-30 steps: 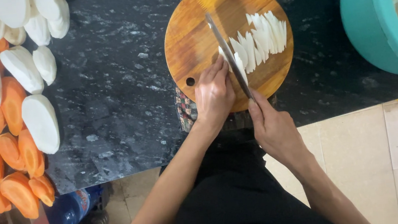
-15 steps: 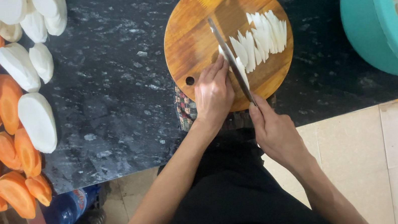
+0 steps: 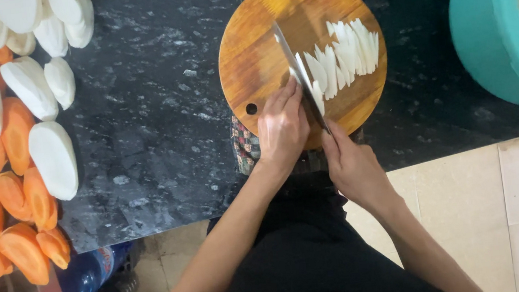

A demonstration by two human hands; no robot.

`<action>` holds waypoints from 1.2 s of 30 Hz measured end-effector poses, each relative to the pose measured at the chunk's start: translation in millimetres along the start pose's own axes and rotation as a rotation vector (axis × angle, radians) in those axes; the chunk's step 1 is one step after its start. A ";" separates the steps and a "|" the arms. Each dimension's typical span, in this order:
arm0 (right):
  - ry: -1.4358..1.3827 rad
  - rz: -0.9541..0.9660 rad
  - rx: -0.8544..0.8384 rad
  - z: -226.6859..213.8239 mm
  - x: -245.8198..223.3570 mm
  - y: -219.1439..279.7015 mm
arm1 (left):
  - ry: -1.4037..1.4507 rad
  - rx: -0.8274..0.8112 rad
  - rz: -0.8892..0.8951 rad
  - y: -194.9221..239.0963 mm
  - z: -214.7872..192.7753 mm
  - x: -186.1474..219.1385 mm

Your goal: The person slices white radish into thin strips on a round wooden cutting board using a knife. Sliced carrots and radishes are visible on the counter, and a blue bowl containing shredded vegetables is nearby.

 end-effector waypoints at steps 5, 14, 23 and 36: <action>-0.029 -0.027 0.051 -18.9 4.9 -6.0 | -0.034 -0.002 0.017 2.2 10.2 -2.9; -0.135 0.050 0.062 -41.3 -13.3 21.9 | 0.190 -0.046 -0.298 -25.9 -32.4 -35.1; -0.129 0.277 -0.052 -21.5 11.0 14.1 | -0.003 -0.013 -0.396 -108.4 -71.5 -138.4; -0.084 0.410 -0.061 8.8 84.7 -33.5 | -0.516 -0.124 -0.344 -376.6 47.7 -356.9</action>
Point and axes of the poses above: each hand's wrist, its own y-axis away from the middle knuckle, its own z-axis out of the palm, x = y × z, the point moved 9 cm from there along -y, towards the middle knuckle, and after that the axes turned 4 degrees about z, right-handed, at the moved point
